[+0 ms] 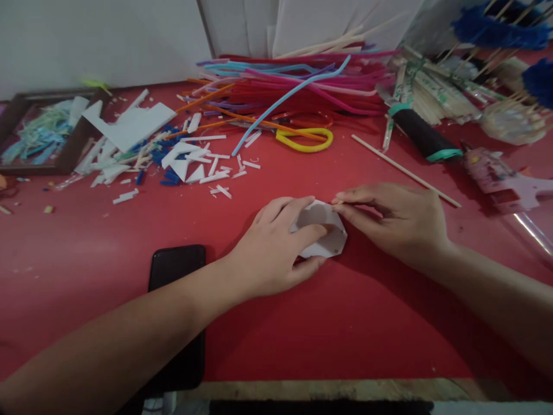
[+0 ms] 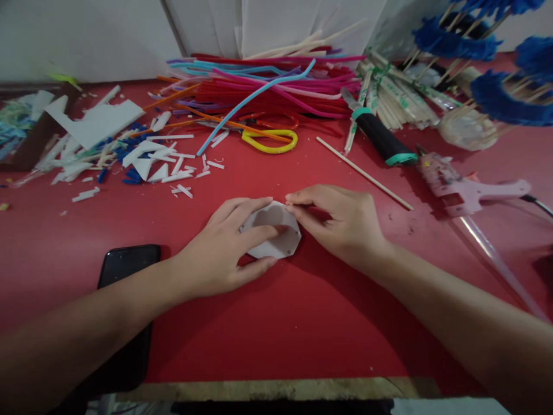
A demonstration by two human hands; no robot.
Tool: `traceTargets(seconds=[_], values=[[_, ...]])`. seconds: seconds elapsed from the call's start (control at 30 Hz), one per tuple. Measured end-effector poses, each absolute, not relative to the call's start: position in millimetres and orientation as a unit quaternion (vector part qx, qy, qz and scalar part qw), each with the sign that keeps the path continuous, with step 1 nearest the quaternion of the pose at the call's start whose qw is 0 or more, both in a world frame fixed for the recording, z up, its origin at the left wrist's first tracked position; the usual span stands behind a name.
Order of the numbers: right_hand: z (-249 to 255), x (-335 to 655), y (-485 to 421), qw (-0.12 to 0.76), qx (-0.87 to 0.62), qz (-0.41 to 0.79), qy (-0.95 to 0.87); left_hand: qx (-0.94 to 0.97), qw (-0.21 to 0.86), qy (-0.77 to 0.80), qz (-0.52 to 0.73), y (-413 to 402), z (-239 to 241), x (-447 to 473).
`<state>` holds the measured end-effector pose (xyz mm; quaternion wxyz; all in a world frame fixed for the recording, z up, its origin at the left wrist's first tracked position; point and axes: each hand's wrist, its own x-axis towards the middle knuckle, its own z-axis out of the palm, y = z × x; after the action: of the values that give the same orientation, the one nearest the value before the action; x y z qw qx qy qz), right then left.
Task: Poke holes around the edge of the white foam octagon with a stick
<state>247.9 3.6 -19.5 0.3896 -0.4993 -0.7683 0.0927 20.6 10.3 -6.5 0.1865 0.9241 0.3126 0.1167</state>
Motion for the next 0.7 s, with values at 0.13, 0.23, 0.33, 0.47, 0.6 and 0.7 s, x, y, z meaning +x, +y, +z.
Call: traceTargets(seconds=[0.13, 0.23, 0.33, 0.47, 0.6, 0.7], values=[[-21.8, 246.8, 2.0, 0.391, -0.511, 0.096, -0.759, 0.925, 0.184, 0.311, 0.12, 10.6, -7.2, 20.1], [-23.6, 245.8, 0.9, 0.433, -0.538, 0.125, -0.713, 0.926, 0.18, 0.311, 0.117, 10.4, -6.9, 20.0], [-24.1, 245.1, 0.5, 0.46, -0.54, 0.138, -0.691, 0.927, 0.179, 0.31, 0.115, 10.2, -6.7, 20.1], [-21.3, 245.7, 0.9, 0.424, -0.538, 0.133, -0.716, 0.925, 0.182, 0.314, 0.113, 10.4, -6.9, 20.5], [-18.1, 246.7, 1.6, 0.396, -0.536, 0.122, -0.735, 0.923, 0.187, 0.316, 0.116, 10.4, -7.0, 20.6], [-17.9, 246.7, 1.9, 0.393, -0.532, 0.115, -0.741, 0.924, 0.188, 0.313, 0.116, 10.3, -6.8, 20.4]])
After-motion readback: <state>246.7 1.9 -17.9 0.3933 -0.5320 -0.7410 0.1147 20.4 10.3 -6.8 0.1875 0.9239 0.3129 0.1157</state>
